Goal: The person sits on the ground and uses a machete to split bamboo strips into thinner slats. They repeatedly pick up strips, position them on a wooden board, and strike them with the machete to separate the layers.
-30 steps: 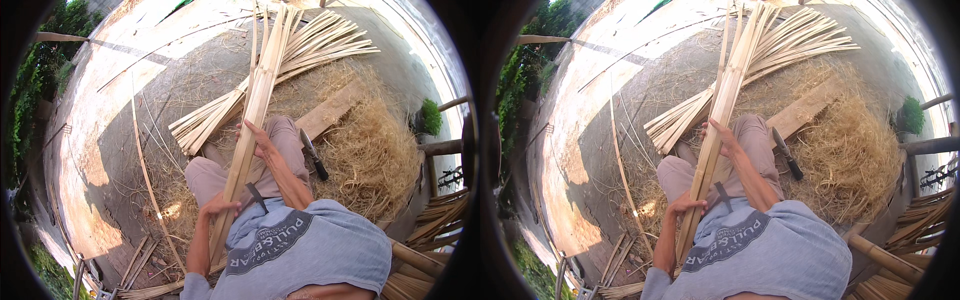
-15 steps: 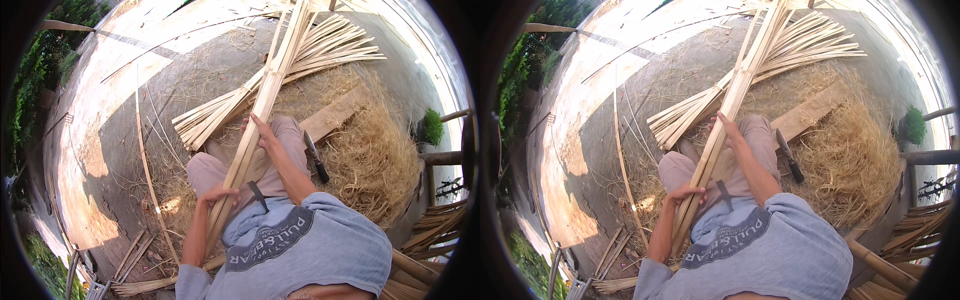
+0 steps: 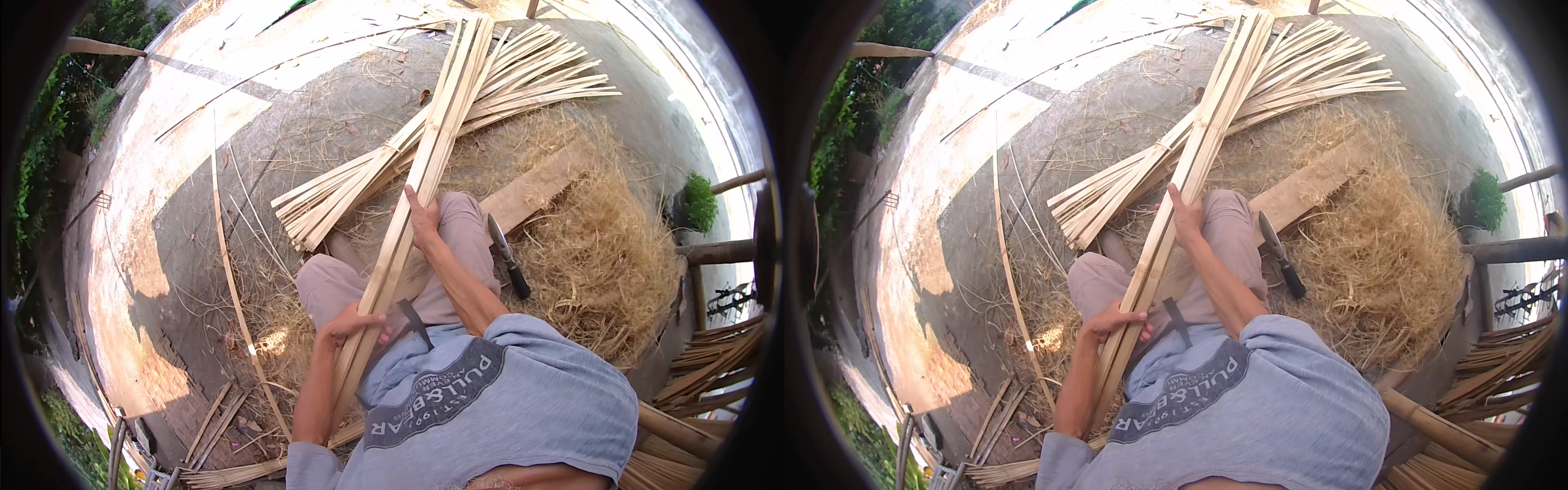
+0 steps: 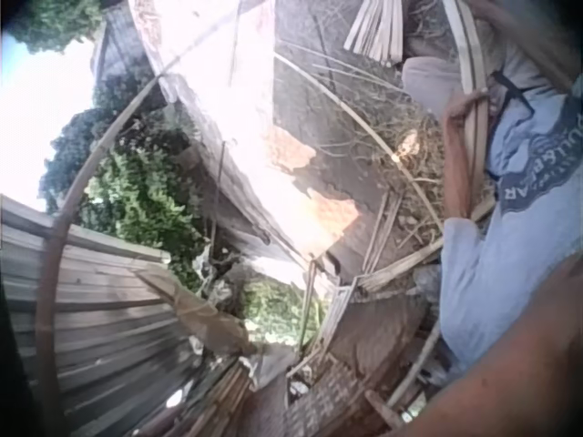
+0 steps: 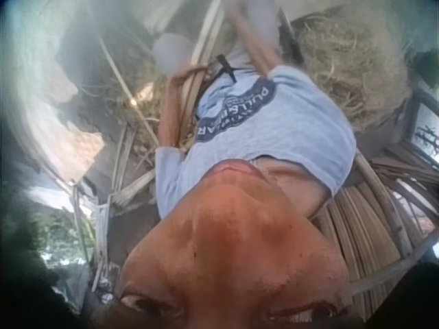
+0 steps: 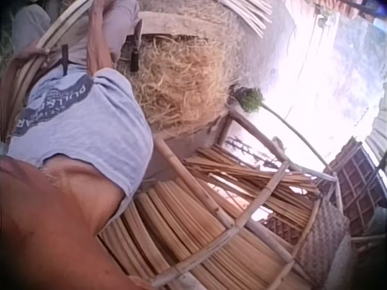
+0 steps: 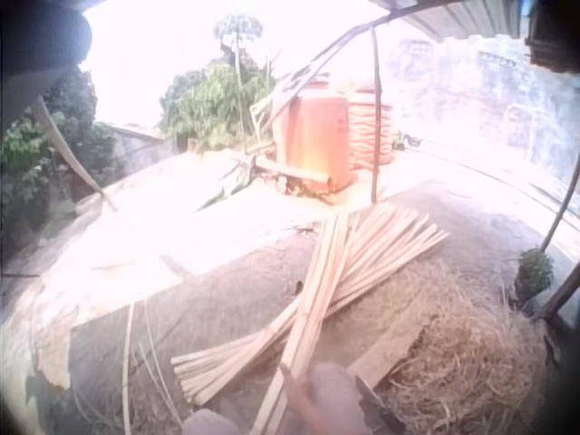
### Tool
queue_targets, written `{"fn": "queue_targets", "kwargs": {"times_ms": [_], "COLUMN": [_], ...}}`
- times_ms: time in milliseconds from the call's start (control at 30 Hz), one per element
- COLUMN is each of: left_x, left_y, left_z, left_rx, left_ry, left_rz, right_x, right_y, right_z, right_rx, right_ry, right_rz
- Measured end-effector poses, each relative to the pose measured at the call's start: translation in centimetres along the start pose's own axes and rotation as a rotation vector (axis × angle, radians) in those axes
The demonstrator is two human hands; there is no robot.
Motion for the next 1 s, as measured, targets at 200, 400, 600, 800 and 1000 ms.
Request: {"fn": "queue_targets", "kwargs": {"times_ms": [200, 400, 600, 800, 1000], "left_x": [-0.4, -2.2, -3.9, -2.1, -3.5], "left_y": [1.0, -1.4, -4.4, -3.8, -6.1], "left_z": [0.5, 1.4, 1.2, -0.4, -1.3], "left_rx": [-0.122, -0.197, -0.039, -0.186, -0.509], "left_ry": [0.065, 0.159, 0.176, 0.299, 0.840], "left_rz": [0.075, 0.018, -0.086, -0.240, -0.884], "right_x": [-1.7, -4.2, 0.2, 11.4, 8.8], "right_y": [1.2, 3.7, 2.9, -0.3, 5.1], "right_z": [0.2, 2.5, 3.1, 0.1, 2.9], "right_rx": [0.095, 0.242, 0.656, 1.277, 1.693], "right_ry": [-0.013, 0.071, 0.000, -0.324, -0.728], "right_rz": [0.060, -0.182, 0.252, 0.930, 1.121]}}
Point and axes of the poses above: each hand's wrist, its own x-axis away from the middle knuckle, its own z-axis out of the back of the hand, y = z × x, the point moved 1 cm from there along -x, towards the middle knuckle, and after that the axes turned 5 degrees about y, right-handed, at the moved point
